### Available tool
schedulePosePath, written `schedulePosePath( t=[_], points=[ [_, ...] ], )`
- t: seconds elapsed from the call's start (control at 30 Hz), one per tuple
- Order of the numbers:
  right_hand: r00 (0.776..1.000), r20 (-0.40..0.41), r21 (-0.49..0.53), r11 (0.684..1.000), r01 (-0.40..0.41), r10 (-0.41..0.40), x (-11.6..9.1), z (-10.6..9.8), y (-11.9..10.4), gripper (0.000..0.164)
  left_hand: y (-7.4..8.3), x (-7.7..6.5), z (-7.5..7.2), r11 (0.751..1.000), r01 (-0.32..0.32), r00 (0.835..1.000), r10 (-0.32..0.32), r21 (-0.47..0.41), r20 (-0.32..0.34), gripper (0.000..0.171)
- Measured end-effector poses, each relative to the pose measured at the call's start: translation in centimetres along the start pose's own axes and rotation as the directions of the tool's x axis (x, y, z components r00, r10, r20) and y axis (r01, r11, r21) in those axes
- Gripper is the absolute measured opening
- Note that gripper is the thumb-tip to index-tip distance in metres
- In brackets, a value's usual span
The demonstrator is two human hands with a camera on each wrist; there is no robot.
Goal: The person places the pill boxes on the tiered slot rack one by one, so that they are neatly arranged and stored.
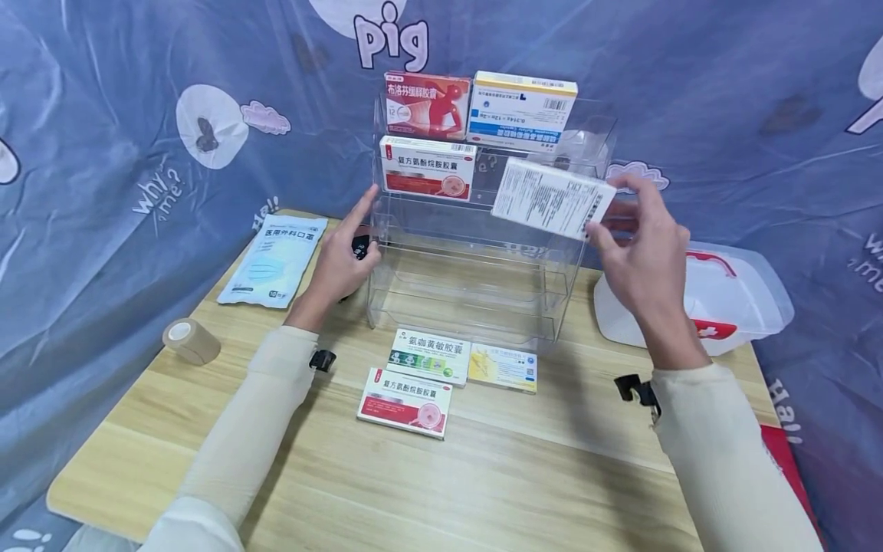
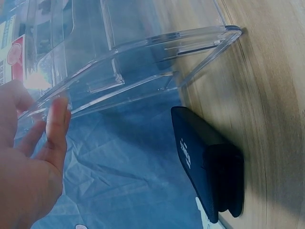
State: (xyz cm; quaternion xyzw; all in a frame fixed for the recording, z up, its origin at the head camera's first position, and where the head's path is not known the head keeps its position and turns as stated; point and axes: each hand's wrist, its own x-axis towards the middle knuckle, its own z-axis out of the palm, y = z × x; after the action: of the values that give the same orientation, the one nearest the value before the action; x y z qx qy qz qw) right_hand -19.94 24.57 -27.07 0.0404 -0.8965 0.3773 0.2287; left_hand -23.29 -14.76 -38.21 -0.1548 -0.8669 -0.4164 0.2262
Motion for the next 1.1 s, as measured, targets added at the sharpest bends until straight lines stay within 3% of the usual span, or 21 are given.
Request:
schedulePosePath(
  t=[0.23, 0.4, 0.77, 1.1],
  points=[
    [0.992, -0.123, -0.040, 0.999, -0.027, 0.022, 3.1, 0.3, -0.3, 0.055, 0.1, -0.1, -0.1, 1.000, 0.004, 1.000, -0.004, -0.003, 0.002, 0.089],
    [0.988, -0.153, -0.052, 0.999, -0.009, 0.001, 4.7, 0.8, -0.8, 0.052, 0.1, 0.0, -0.1, 1.000, 0.000, 1.000, 0.000, -0.003, 0.004, 0.089],
    [0.971, -0.132, -0.179, 0.968, 0.175, -0.200, 6.1, 2.5, -1.4, 0.046, 0.0, -0.1, -0.1, 1.000, -0.015, 1.000, 0.015, -0.001, -0.004, 0.088],
    [0.989, 0.030, -0.309, 0.939, 0.150, -0.148, 6.3, 3.1, -1.4, 0.044, -0.2, 0.0, -0.1, 0.999, -0.032, 0.999, 0.032, -0.001, -0.012, 0.088]
  ],
)
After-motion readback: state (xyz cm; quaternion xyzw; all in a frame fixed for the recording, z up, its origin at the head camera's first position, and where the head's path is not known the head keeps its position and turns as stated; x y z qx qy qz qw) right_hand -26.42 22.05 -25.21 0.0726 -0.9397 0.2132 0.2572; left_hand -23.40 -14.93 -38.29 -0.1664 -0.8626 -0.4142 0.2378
